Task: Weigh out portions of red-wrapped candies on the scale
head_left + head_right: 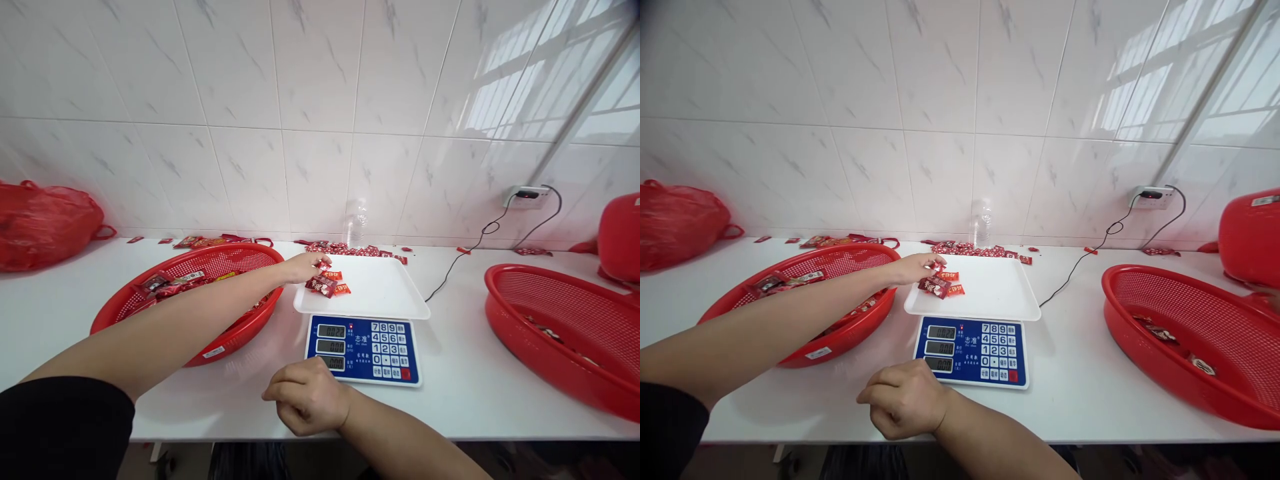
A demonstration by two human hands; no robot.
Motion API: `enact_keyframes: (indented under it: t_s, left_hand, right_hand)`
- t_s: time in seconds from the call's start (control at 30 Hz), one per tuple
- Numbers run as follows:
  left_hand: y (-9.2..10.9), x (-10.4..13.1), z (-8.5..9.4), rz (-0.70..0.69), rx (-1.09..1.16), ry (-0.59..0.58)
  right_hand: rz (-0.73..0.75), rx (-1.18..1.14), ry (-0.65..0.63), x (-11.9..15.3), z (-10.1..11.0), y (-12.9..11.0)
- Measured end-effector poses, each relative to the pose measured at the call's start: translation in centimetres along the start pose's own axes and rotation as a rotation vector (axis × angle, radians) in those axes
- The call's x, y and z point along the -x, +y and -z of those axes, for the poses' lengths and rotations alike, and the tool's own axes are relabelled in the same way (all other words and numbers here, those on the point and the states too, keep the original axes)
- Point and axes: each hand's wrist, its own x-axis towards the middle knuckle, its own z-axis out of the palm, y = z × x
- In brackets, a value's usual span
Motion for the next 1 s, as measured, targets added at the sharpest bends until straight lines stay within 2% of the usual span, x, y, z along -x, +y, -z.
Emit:
enact_keyframes:
  t_s: [0.17, 0.37, 0.5, 0.6, 0.7, 0.77, 0.9, 1.0]
  left_hand:
    - [0.8, -0.7, -0.4, 0.026, 0.111, -0.060]
    - [-0.2, -1.6, -1.0, -0.024, -0.079, 0.024]
    - [-0.2, -0.9, -0.7, -0.040, -0.165, 0.028]
    - [0.1, 0.1, -0.1, -0.071, -0.276, -0.066]
    - [0.0, 0.8, 0.0, -0.074, -0.347, -0.202]
    - [0.0, 1.0, -0.1, -0.065, -0.344, -0.209]
    - [0.4, 1.4, -0.2, -0.050, -0.326, -0.132]
    - [0.7, 1.7, 0.0, -0.058, -0.268, -0.235]
  right_hand:
    - [-0.005, -0.002, 0.022, 0.1, -0.1, 0.1]
    - [-0.005, -0.007, 0.020, 0.0, 0.0, 0.1]
    - [-0.013, 0.000, 0.013, 0.1, -0.1, 0.2]
    - [-0.015, 0.008, -0.027, 0.2, -0.1, 0.2]
    - [-0.005, -0.001, -0.004, 0.1, -0.1, 0.1]
    - [-0.005, 0.001, -0.009, 0.1, -0.1, 0.1]
    - [-0.020, 0.017, -0.054, 0.2, -0.2, 0.2]
    - [-0.026, 0.026, -0.054, 0.2, -0.3, 0.2]
